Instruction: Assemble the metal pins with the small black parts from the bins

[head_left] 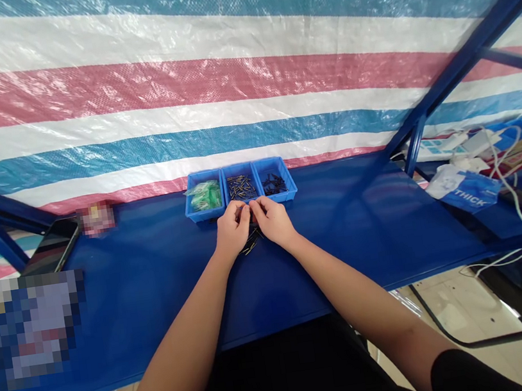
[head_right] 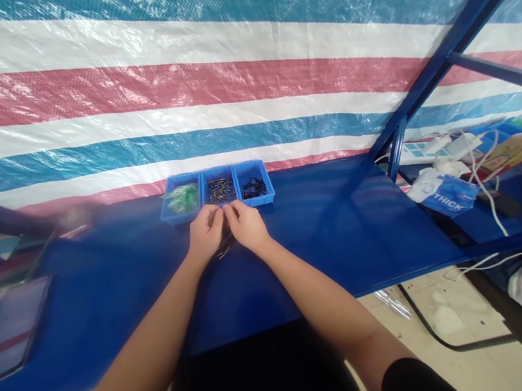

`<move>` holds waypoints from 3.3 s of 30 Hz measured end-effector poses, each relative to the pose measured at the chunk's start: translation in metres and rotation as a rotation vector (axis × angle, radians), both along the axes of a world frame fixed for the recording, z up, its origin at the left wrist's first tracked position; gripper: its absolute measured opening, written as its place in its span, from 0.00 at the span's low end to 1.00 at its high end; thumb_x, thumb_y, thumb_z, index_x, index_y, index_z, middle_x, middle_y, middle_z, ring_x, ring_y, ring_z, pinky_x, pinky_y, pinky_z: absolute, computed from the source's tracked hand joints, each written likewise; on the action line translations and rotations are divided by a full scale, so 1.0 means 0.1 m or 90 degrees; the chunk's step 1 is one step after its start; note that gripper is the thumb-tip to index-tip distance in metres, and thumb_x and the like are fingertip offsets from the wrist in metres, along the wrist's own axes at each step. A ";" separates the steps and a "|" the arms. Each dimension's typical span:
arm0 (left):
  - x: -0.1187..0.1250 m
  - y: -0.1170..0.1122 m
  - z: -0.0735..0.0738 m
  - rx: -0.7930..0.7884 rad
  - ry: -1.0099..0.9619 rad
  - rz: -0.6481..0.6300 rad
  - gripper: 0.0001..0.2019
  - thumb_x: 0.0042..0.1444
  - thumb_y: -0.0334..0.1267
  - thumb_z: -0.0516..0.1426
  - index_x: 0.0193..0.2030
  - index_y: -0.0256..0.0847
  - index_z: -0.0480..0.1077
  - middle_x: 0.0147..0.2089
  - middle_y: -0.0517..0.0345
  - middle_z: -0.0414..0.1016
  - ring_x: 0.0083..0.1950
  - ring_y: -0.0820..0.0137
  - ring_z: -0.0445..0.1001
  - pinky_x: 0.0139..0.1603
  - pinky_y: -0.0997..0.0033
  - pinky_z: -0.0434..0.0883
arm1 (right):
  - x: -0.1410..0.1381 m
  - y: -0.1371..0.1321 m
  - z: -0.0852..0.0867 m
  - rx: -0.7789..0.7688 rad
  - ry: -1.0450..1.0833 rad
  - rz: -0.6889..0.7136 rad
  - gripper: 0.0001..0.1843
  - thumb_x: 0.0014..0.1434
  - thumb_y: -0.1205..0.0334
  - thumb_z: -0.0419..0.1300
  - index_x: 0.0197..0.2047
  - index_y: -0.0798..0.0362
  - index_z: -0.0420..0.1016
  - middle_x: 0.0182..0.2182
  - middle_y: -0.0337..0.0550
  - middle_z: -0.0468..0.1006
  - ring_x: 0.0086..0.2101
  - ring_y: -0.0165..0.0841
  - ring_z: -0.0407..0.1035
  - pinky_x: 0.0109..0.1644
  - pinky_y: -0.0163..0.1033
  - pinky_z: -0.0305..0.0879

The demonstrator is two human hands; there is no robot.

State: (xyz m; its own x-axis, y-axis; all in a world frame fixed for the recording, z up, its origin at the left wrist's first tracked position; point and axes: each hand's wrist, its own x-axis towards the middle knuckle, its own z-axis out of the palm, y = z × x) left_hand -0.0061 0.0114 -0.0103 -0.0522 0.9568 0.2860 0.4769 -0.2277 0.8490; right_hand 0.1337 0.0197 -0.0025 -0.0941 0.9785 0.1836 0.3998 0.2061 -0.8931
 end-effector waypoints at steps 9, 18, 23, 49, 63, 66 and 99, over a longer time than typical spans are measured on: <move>0.00 -0.01 0.02 0.006 0.004 -0.003 0.14 0.66 0.48 0.51 0.38 0.40 0.69 0.31 0.61 0.73 0.30 0.76 0.68 0.34 0.77 0.63 | 0.00 -0.01 0.06 -0.009 0.014 0.004 0.22 0.66 0.43 0.50 0.35 0.52 0.72 0.27 0.37 0.75 0.28 0.27 0.68 0.35 0.33 0.62; 0.01 -0.02 0.04 0.000 0.000 -0.002 0.14 0.67 0.47 0.50 0.36 0.39 0.68 0.28 0.63 0.69 0.28 0.78 0.66 0.32 0.79 0.61 | -0.01 -0.03 0.06 -0.024 0.028 0.015 0.21 0.65 0.41 0.51 0.38 0.51 0.73 0.28 0.37 0.76 0.29 0.28 0.69 0.36 0.33 0.63; 0.01 -0.02 0.06 -0.003 0.006 -0.001 0.15 0.67 0.47 0.50 0.36 0.39 0.67 0.27 0.63 0.69 0.28 0.78 0.65 0.32 0.79 0.61 | -0.01 -0.03 0.07 -0.020 0.024 0.016 0.22 0.65 0.41 0.51 0.37 0.51 0.73 0.28 0.37 0.76 0.29 0.27 0.69 0.35 0.33 0.62; 0.00 -0.01 0.04 -0.001 0.031 0.005 0.18 0.68 0.50 0.47 0.34 0.39 0.66 0.29 0.62 0.69 0.30 0.77 0.64 0.33 0.78 0.60 | 0.00 -0.04 0.08 -0.029 0.015 0.019 0.25 0.65 0.39 0.50 0.36 0.52 0.73 0.26 0.37 0.75 0.27 0.27 0.67 0.34 0.33 0.61; 0.01 0.00 0.02 -0.002 0.002 0.021 0.14 0.66 0.48 0.51 0.40 0.39 0.69 0.31 0.59 0.73 0.30 0.75 0.69 0.33 0.76 0.64 | 0.00 -0.02 0.08 -0.012 0.001 0.016 0.15 0.63 0.50 0.52 0.40 0.51 0.73 0.27 0.36 0.74 0.27 0.26 0.65 0.35 0.33 0.61; 0.01 0.01 0.02 0.004 0.013 0.023 0.13 0.65 0.47 0.52 0.41 0.40 0.70 0.31 0.59 0.73 0.29 0.74 0.68 0.32 0.76 0.63 | 0.00 -0.02 0.07 -0.010 0.000 0.011 0.14 0.63 0.51 0.53 0.42 0.50 0.74 0.27 0.35 0.74 0.27 0.26 0.65 0.35 0.33 0.61; 0.00 0.00 0.01 0.021 -0.008 0.026 0.14 0.64 0.48 0.54 0.44 0.41 0.73 0.28 0.60 0.73 0.27 0.75 0.69 0.30 0.76 0.63 | 0.00 0.06 -0.04 -0.038 0.086 0.024 0.17 0.62 0.48 0.55 0.45 0.51 0.74 0.31 0.40 0.78 0.29 0.28 0.70 0.37 0.35 0.70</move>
